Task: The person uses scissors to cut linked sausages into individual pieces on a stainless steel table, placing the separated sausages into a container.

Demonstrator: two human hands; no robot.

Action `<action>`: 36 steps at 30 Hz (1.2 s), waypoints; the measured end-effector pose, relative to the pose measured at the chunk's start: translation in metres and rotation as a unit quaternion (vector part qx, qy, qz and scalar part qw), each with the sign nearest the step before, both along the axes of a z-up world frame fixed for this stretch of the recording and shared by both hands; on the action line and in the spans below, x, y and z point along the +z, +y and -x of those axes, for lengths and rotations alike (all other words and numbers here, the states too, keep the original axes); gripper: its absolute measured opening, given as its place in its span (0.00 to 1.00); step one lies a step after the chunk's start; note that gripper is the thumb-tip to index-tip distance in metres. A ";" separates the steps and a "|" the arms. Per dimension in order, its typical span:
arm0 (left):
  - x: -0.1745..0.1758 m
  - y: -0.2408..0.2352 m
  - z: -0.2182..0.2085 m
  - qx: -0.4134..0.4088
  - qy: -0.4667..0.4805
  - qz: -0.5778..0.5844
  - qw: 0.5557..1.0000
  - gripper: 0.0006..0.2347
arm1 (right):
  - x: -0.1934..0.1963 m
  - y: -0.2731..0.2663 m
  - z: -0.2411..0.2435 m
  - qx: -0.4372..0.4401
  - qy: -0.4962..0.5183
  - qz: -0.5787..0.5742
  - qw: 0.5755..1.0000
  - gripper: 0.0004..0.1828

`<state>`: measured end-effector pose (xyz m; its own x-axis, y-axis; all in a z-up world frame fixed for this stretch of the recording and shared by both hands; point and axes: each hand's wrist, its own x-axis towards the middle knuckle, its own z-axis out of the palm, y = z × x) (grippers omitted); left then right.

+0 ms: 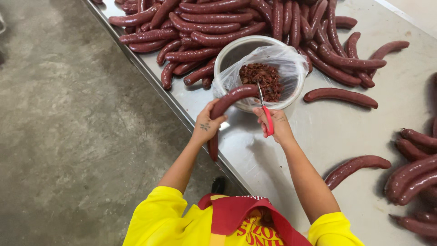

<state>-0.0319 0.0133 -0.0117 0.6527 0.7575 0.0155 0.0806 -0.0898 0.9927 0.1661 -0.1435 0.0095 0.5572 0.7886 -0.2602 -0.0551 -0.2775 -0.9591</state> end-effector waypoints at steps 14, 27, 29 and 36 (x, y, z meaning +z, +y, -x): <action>0.075 0.016 -0.116 0.235 -0.434 0.102 0.864 0.35 | -0.031 -0.033 0.018 -0.007 -0.074 -0.030 0.997 0.28; 0.060 0.045 -0.141 0.187 -0.442 0.027 0.877 0.34 | -0.009 -0.010 -0.011 -0.052 0.053 -0.001 0.997 0.32; 0.069 0.053 -0.144 0.190 -0.436 0.012 0.879 0.34 | -0.008 -0.009 -0.013 -0.053 0.048 0.012 0.997 0.33; 0.101 0.075 -0.220 0.243 -0.391 0.132 0.878 0.42 | 0.007 -0.042 -0.006 -0.088 0.117 -0.049 0.988 0.36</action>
